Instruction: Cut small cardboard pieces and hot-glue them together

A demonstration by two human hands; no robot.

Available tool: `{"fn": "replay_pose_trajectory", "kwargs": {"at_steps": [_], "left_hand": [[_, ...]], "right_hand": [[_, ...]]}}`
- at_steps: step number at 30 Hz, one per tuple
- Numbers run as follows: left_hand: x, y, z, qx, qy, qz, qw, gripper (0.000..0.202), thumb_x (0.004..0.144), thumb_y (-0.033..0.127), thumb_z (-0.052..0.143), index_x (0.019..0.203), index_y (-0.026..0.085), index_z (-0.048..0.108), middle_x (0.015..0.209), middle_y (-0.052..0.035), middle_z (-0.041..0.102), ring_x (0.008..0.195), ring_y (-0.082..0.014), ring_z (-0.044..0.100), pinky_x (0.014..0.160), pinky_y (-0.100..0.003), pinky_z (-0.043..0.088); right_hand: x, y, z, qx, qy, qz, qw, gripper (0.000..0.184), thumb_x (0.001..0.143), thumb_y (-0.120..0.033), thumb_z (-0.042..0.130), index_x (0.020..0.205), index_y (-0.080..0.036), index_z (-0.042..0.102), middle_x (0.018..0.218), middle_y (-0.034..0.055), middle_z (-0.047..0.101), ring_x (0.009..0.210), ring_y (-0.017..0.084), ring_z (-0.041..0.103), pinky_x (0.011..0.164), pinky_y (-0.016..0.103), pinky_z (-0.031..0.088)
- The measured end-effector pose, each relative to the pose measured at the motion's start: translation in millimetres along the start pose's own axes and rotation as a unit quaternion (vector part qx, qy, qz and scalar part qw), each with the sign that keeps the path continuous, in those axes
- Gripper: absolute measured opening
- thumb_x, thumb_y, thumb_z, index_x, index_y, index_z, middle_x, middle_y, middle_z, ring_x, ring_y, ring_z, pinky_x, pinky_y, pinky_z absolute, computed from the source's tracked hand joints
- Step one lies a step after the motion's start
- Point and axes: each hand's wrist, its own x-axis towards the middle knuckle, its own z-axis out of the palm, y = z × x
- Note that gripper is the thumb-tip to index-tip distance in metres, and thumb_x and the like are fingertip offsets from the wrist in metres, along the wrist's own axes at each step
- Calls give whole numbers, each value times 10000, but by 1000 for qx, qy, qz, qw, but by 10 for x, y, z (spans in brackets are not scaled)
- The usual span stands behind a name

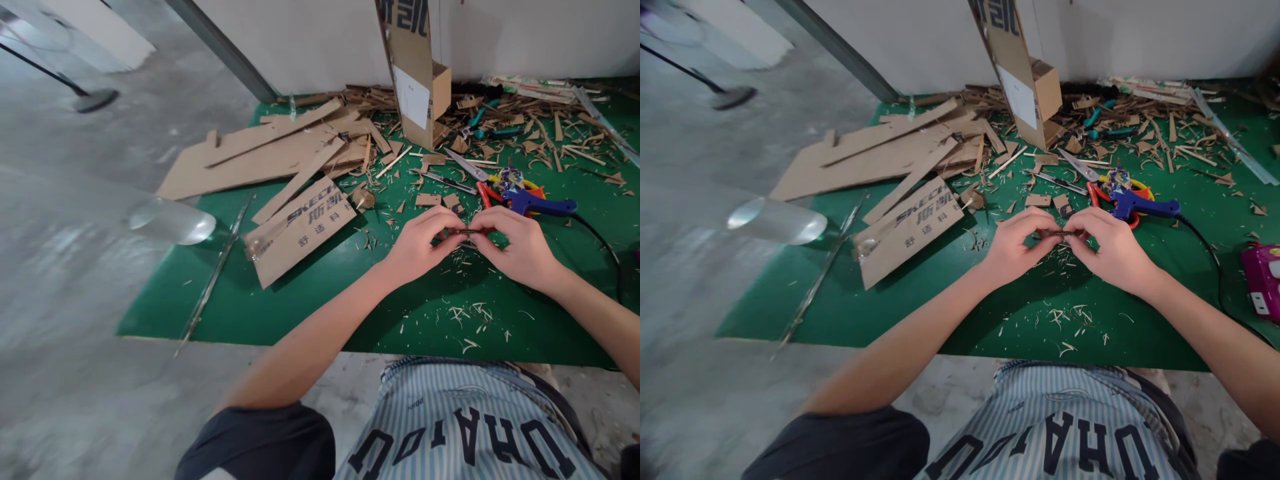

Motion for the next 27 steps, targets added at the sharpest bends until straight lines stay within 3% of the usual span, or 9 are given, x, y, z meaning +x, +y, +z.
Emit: {"fn": "replay_pose_trajectory", "kwargs": {"at_steps": [11,16,19,22,25,27], "left_hand": [[-10,14,26,24,24,4,999,46,938,179,655,977,192,635,906,-27,690,794,-106,678,688,-231,575],[-9,-10,20,30,67,8,997,76,925,164,663,989,197,640,946,-28,704,776,-93,682,669,-216,576],[-8,-17,13,34,83,10,996,106,903,160,691,984,204,638,933,-15,713,720,-81,674,659,-217,579],[-10,-17,1,60,91,16,994,129,886,155,711,976,207,635,948,-26,714,791,-108,704,684,-241,596],[-20,-19,-6,79,89,12,993,111,897,176,700,965,212,620,968,-42,714,905,-148,725,721,-274,614],[-32,-22,0,78,74,6,994,86,914,189,674,963,209,607,1005,-59,728,933,-157,734,754,-296,622]], "right_hand": [[-23,49,12,-28,3,-35,999,100,922,-139,602,981,-201,653,945,69,734,876,200,718,760,349,611],[67,52,-225,-80,60,-34,994,156,899,-194,641,1049,-228,673,1050,95,742,1016,249,711,860,417,591],[160,130,-544,-135,126,39,982,159,896,-160,621,1020,-223,699,1010,103,751,918,224,713,777,378,576],[227,304,-887,-195,135,148,960,218,887,-150,627,1064,-208,739,1021,123,771,860,212,715,718,354,554],[293,619,-1129,-316,71,227,918,217,828,-145,697,1022,-181,786,927,141,783,823,225,701,785,399,501],[366,927,-1199,-352,-7,253,901,194,805,-172,742,987,-155,809,958,177,786,880,243,696,791,405,461]]}}
